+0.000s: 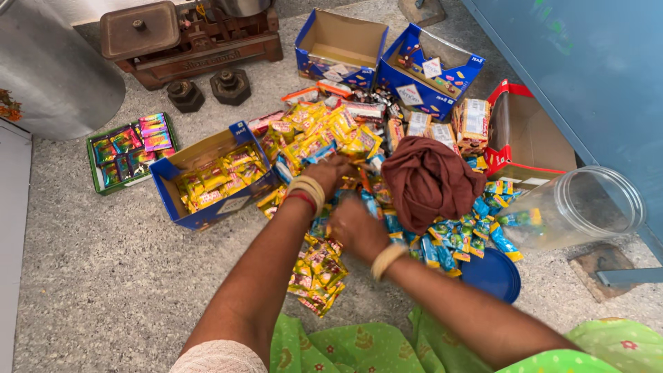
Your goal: The person sits on the floor and sorts yellow snack packets from a large pile into a blue cardboard box. They pick up packets one by one and place them neatly inside the box.
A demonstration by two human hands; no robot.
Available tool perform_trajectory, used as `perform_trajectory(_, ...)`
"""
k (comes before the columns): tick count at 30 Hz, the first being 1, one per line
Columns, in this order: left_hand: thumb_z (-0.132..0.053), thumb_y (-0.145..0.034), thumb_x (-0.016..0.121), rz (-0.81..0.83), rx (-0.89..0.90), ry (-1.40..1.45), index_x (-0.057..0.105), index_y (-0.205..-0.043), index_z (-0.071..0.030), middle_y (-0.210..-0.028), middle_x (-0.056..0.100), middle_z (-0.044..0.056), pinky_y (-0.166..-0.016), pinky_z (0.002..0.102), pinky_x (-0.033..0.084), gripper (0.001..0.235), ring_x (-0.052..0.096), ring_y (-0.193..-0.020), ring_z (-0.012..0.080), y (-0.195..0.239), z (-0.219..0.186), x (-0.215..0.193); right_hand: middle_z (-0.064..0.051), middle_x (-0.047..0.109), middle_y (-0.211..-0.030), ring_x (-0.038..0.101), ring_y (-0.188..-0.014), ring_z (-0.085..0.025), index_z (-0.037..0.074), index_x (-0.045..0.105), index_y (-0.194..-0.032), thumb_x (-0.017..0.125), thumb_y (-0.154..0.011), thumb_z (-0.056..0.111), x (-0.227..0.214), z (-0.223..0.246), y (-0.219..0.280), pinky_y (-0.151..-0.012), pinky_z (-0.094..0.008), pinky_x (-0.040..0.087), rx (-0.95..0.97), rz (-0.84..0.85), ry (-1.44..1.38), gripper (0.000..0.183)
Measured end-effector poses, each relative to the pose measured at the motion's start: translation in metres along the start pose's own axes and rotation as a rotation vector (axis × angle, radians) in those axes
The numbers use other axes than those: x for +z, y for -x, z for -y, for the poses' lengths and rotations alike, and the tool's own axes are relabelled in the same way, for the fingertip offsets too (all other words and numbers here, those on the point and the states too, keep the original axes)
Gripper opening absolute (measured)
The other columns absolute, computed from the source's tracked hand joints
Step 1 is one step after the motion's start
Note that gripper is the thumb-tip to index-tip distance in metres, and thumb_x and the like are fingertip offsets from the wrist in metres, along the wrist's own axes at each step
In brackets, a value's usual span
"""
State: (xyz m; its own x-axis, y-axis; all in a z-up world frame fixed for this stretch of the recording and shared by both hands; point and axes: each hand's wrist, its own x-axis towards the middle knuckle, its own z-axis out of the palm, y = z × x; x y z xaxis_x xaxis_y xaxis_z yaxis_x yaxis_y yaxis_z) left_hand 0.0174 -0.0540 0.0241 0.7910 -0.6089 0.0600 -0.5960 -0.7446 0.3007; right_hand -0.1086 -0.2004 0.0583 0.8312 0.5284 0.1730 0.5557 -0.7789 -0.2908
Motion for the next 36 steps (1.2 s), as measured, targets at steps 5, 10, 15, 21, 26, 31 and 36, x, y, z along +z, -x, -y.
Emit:
perform_trajectory(5,-0.014,-0.093,0.062,-0.004,-0.108,0.043,0.068,-0.123,-0.032,-0.133,0.062,0.000,-0.098,0.050,0.052,0.036,0.062,-0.122,0.0280,0.006,-0.013,-0.021,-0.013,0.054,-0.140,0.045,-0.134,-0.039,0.019,0.066,-0.130,0.079,-0.074,0.043,0.050,0.069,0.055,-0.106,-0.064,0.036,-0.233,0.267,-0.219,0.062)
perform_trajectory(10,-0.007,-0.091,0.056,0.034,-0.167,0.014,0.066,-0.126,-0.031,-0.136,0.060,-0.001,-0.099,0.055,0.047,0.043,0.060,-0.123,0.0266,0.014,-0.025,-0.031,0.001,0.037,-0.162,0.017,-0.156,-0.037,0.038,0.054,-0.144,0.075,-0.075,0.055,0.088,0.080,0.060,-0.111,-0.085,0.002,-0.375,0.315,-0.006,0.074)
perform_trajectory(15,-0.004,-0.091,0.054,0.027,-0.167,0.022,0.066,-0.126,-0.030,-0.138,0.059,-0.001,-0.101,0.052,0.048,0.045,0.059,-0.126,0.0266,0.014,-0.026,-0.032,-0.001,0.036,-0.161,0.028,-0.145,-0.037,0.041,0.050,-0.146,0.068,-0.086,0.047,0.080,0.013,0.032,-0.109,-0.082,0.008,-0.389,0.292,0.102,0.062)
perform_trajectory(21,-0.005,-0.090,0.056,0.043,-0.200,0.031,0.065,-0.126,-0.030,-0.137,0.058,-0.002,-0.101,0.050,0.048,0.044,0.060,-0.124,0.0253,0.009,-0.027,-0.028,0.004,0.041,-0.157,0.036,-0.144,-0.033,0.040,0.052,-0.142,0.064,-0.087,0.029,0.048,-0.039,-0.002,-0.107,-0.072,0.028,-0.459,0.346,0.271,0.057)
perform_trajectory(26,-0.002,-0.086,0.059,-0.071,-0.166,0.129,0.069,-0.119,-0.025,-0.131,0.062,0.002,-0.102,0.044,0.050,0.041,0.061,-0.121,0.0299,0.011,-0.019,-0.018,0.001,0.053,-0.142,0.045,-0.138,-0.030,0.034,0.064,-0.130,0.064,-0.089,0.025,0.046,-0.050,-0.008,-0.104,-0.056,0.046,-0.431,0.276,0.267,0.042)
perform_trajectory(31,0.000,-0.084,0.060,-0.179,-0.145,0.165,0.071,-0.115,-0.022,-0.128,0.063,0.006,-0.101,0.044,0.050,0.040,0.062,-0.118,0.0334,0.007,-0.011,-0.010,-0.003,0.060,-0.130,0.053,-0.128,-0.028,0.028,0.074,-0.118,0.068,-0.083,0.021,0.032,-0.056,-0.021,-0.103,-0.053,0.050,-0.462,0.109,0.197,0.035)
perform_trajectory(36,-0.004,-0.084,0.065,-0.258,-0.207,0.293,0.073,-0.110,-0.021,-0.123,0.068,0.007,-0.100,0.044,0.050,0.033,0.063,-0.114,0.0344,-0.002,-0.010,-0.022,-0.006,0.060,-0.125,0.055,-0.123,-0.031,0.023,0.073,-0.115,0.074,-0.072,0.009,0.000,-0.056,-0.042,-0.089,-0.044,0.056,-0.370,0.120,0.043,0.045)
